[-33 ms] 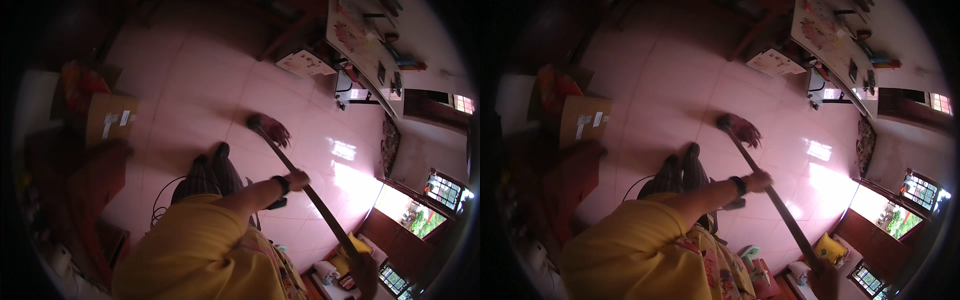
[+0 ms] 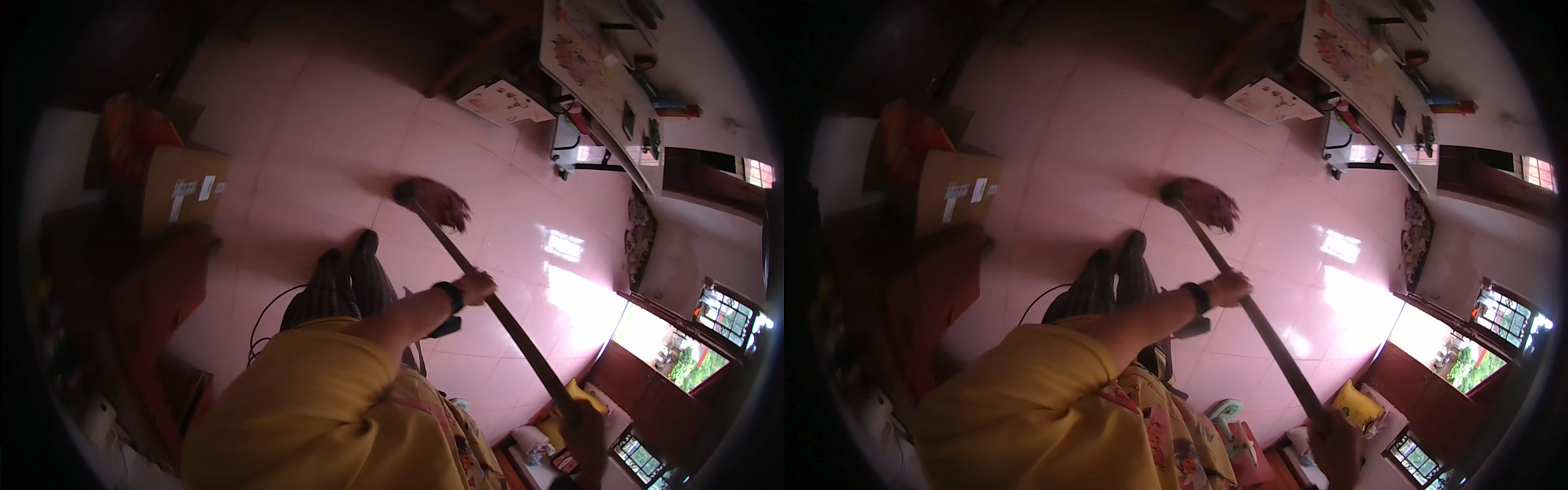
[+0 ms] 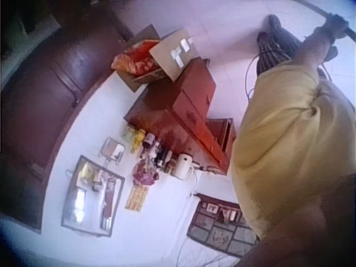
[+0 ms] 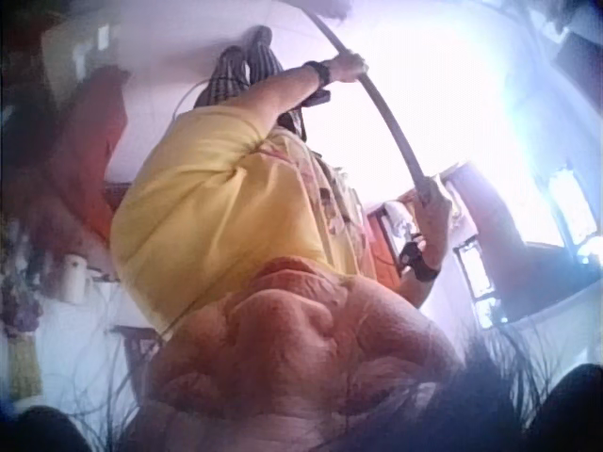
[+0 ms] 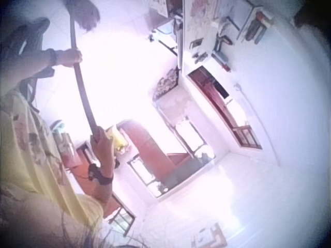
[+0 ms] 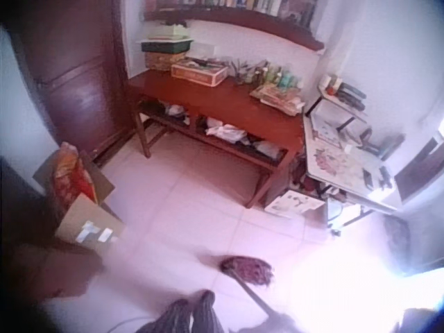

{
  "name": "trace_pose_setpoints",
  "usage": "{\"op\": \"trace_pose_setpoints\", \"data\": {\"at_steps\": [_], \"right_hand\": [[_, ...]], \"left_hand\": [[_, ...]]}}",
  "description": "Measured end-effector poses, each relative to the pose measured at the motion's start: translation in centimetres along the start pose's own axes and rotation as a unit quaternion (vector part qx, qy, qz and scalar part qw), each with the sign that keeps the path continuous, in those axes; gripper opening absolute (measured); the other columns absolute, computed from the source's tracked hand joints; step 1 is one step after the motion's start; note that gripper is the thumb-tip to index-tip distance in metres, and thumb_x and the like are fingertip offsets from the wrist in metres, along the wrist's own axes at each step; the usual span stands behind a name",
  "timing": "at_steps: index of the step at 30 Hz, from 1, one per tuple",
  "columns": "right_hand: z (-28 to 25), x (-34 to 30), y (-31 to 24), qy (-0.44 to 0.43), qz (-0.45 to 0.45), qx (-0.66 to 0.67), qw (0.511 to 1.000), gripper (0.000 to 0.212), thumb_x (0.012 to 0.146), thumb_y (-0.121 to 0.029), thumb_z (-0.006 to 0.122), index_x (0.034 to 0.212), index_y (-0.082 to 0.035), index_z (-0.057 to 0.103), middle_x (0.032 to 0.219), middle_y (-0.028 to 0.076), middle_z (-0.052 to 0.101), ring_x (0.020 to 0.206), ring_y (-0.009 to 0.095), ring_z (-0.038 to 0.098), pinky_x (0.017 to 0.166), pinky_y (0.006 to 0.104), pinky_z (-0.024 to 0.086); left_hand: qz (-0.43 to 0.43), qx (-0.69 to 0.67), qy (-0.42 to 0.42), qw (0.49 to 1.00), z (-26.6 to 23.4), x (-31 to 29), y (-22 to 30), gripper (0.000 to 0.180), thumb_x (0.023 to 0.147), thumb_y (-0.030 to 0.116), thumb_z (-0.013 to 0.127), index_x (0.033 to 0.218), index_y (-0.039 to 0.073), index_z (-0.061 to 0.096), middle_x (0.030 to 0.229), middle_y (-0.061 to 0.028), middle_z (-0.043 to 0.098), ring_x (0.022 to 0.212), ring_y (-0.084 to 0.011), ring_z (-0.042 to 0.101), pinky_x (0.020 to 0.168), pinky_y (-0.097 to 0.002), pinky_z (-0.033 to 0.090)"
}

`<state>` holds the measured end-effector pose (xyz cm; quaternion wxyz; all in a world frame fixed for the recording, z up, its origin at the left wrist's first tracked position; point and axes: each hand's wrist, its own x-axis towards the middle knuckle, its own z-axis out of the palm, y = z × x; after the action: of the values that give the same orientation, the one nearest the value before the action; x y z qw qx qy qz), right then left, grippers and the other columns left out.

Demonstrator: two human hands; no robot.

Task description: The person mops the floor using a mop, moving objects like a fan and a box to clean different sections of the room.

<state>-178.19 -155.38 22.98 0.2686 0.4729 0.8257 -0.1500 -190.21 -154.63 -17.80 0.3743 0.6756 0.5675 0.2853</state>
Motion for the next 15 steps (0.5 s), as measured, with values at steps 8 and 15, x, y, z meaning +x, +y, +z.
{"op": "trace_pose_setpoints", "data": {"at_steps": [8,15], "right_hand": [[4.8,7.7,-7.1,-0.092,-0.190,-0.042,0.977,0.036,0.072,-0.009,0.061,0.106,-0.005,0.049,0.074,0.017,0.058,0.064,0.037,0.057,0.053,0.0412,0.047],[12.6,8.8,-13.6,-0.049,-0.391,-0.198,0.897,0.035,0.081,-0.012,0.051,0.113,0.001,0.044,0.066,0.010,0.052,0.049,0.023,0.055,0.043,0.0322,0.046]], "left_hand": [[-0.163,0.059,0.230,0.958,-4.4,-17.0,-9.3,0.022,0.058,0.016,0.067,0.074,0.009,0.055,0.076,-0.0105,0.056,0.081,-0.0293,0.055,0.077,-0.0414,0.042],[-0.261,0.059,0.270,0.925,-6.3,-29.7,-13.9,0.017,0.056,0.016,0.068,0.067,0.009,0.058,0.069,-0.0122,0.057,0.074,-0.0318,0.056,0.068,-0.0413,0.045]]}}
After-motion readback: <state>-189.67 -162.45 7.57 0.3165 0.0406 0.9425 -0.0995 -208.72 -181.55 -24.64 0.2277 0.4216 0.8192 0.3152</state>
